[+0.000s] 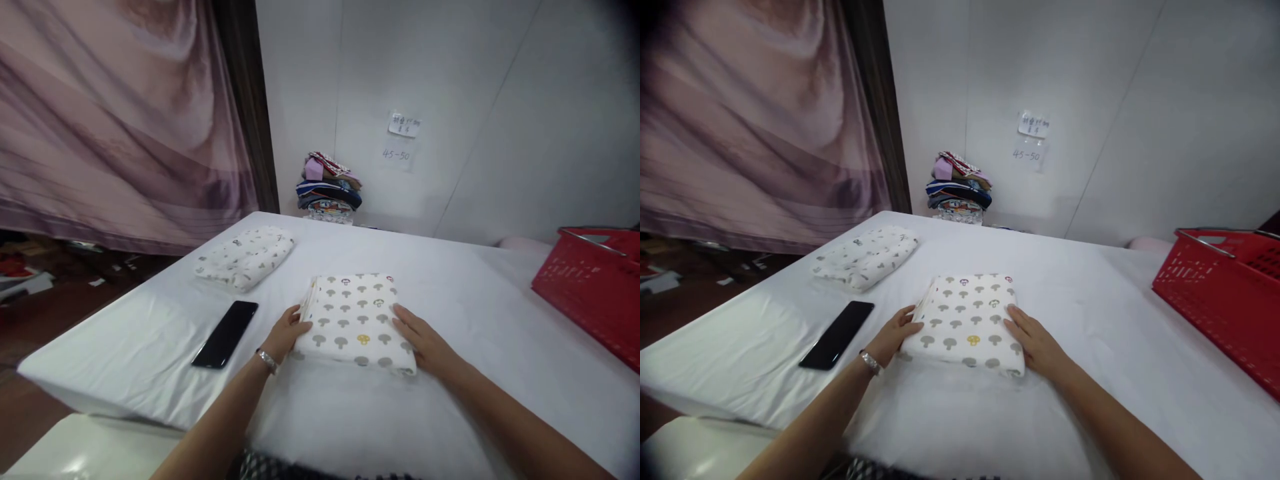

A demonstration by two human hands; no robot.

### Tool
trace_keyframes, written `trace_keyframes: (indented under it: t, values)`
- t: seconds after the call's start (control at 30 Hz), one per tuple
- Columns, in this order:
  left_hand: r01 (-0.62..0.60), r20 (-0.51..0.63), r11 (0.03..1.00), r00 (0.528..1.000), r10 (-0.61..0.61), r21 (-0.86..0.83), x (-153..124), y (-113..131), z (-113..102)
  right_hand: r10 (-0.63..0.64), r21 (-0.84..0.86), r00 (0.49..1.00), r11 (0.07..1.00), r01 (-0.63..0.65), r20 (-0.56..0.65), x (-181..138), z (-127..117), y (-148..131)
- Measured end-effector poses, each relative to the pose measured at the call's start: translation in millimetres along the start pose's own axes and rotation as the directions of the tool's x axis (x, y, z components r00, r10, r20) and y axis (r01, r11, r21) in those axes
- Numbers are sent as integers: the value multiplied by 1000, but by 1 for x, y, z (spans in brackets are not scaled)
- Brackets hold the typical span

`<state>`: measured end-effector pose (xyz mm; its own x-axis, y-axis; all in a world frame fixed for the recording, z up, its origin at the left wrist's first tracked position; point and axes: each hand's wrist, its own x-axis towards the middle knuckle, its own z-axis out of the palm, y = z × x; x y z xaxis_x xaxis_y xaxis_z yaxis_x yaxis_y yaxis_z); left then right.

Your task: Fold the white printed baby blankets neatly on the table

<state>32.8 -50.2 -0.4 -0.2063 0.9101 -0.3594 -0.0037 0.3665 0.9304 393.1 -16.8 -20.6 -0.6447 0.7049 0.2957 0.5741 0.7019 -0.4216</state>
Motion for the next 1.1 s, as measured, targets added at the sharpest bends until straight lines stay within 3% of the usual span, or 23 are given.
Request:
trace_keyframes:
  t: [0.2, 0.37, 0.5, 0.63, 0.77, 0.87, 0.93, 1.1]
  values:
    - [-89, -39, 988, 996, 85, -127, -2, 18, -4, 4, 130, 998, 991, 4, -62, 12, 0, 0]
    - [-153, 32, 967, 986, 163, -204, -25, 70, -19, 137, 445, 974, 895, -43, -183, 23, -23, -33]
    - [-80, 209, 984, 971, 113, -160, -56, 117, -32, 391, 753, 915, 632, -185, -103, 27, -47, -60]
    - [-35, 277, 985, 958, 81, -168, -68, 141, -41, 605, 906, 795, 317, -280, 34, 37, -62, -72]
    - [100, 331, 954, 944, 0, -284, -34, 124, -39, 658, 920, 725, 123, -372, 206, 62, -55, -62]
    - [247, 378, 917, 918, -117, -315, 9, 90, -27, 707, 867, 605, -25, -498, 367, 77, -31, -38]
    - [273, 383, 925, 910, -159, -265, 35, 69, -16, 716, 817, 547, -54, -574, 433, 80, -15, -23]
    - [150, 231, 981, 957, -175, 119, 73, 47, 0, 681, 842, 633, 44, -538, 369, 78, -4, -13]
